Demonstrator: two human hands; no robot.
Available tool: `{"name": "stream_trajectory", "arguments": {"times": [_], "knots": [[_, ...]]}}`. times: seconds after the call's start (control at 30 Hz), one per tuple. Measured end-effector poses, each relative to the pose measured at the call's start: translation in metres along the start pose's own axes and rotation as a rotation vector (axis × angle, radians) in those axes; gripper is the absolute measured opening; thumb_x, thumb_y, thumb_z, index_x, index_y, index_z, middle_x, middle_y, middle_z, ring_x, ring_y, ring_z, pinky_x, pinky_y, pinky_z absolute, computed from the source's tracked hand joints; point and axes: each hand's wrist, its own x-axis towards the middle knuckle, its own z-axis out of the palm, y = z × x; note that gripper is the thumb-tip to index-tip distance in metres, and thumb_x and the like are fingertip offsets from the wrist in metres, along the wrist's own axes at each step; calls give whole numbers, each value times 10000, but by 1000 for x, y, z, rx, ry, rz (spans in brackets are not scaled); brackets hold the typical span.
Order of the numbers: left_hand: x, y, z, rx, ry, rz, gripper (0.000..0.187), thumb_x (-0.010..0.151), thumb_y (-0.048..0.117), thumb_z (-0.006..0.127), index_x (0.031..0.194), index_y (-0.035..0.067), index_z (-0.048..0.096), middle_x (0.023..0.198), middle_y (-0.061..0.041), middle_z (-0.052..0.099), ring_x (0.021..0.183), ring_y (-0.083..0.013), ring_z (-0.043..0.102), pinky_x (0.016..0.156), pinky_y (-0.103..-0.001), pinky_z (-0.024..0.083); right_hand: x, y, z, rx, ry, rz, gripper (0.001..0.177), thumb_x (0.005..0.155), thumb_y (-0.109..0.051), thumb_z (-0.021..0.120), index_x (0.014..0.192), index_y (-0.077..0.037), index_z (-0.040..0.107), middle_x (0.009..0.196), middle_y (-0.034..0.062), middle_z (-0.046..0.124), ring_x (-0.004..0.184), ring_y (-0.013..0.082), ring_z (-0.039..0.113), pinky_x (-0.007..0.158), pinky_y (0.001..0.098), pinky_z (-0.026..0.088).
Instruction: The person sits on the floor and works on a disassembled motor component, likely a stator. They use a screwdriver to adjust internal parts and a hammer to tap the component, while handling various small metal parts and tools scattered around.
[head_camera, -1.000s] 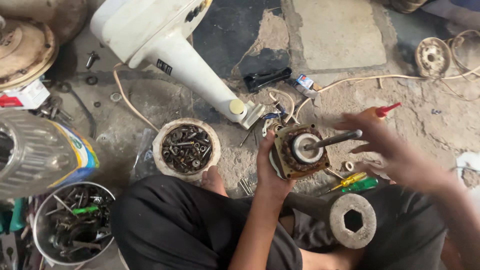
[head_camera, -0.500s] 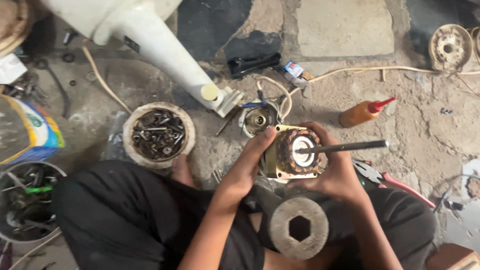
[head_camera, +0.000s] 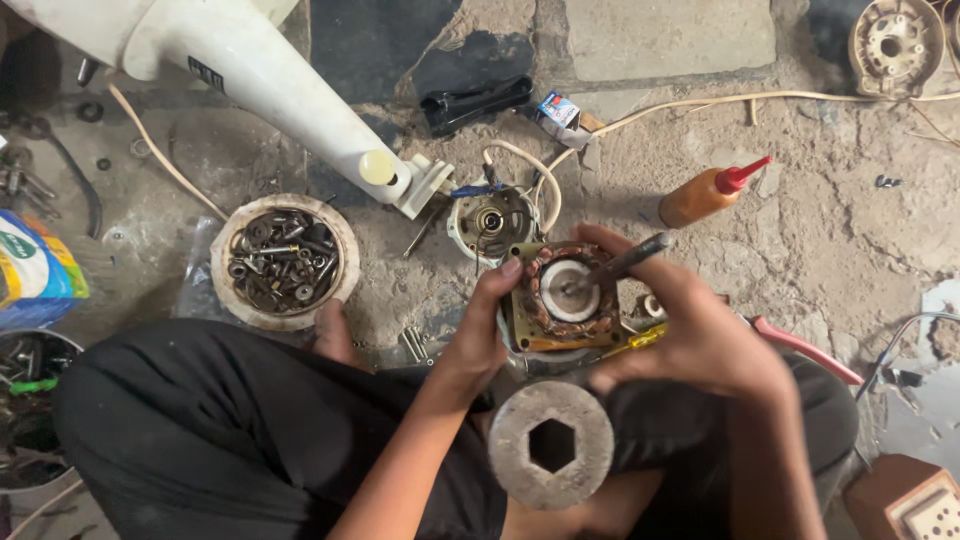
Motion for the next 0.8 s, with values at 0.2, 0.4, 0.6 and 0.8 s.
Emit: {"name": "stream_trajectory", "arguments": {"times": [0.2,0.4,0.6,0.8], "knots": [[-5,-6,-8,60,20,-3,591,986,448,544,1331,-25,628,1212,-144,719,1092,-232,703,1011,-376,543,-12,-37,2,381,336,-179,469,1012,-204,721,1350,69,543,1263,199,685,1235,263,669,1091,387,525],[-5,-8,-21,-62,78,17,547,989,383,575,1323,-46,636,1191,-132,719,1066,-217,694,1003,-371,534,-3,-36,32,152,494,-165,161,1091,-35,590,1067,95,682,968,172,752,919,231,771,872,312,633],[-12,0,-24,-67,85,57,543,978,380,590,1273,-71,655,1136,-140,727,1008,-210,703,962,-359,541,3,-26,53,154,545,-206,166,1128,-9,545,1042,85,652,948,162,738,885,225,767,850,327,644],[-11,7,-18,165,242,179,547,865,369,682,1246,-21,637,1141,-85,690,1059,-153,644,975,-297,490,-6,-21,48,290,556,-239,63,1022,28,592,1056,80,601,971,207,713,953,313,745,889,416,641]]}}
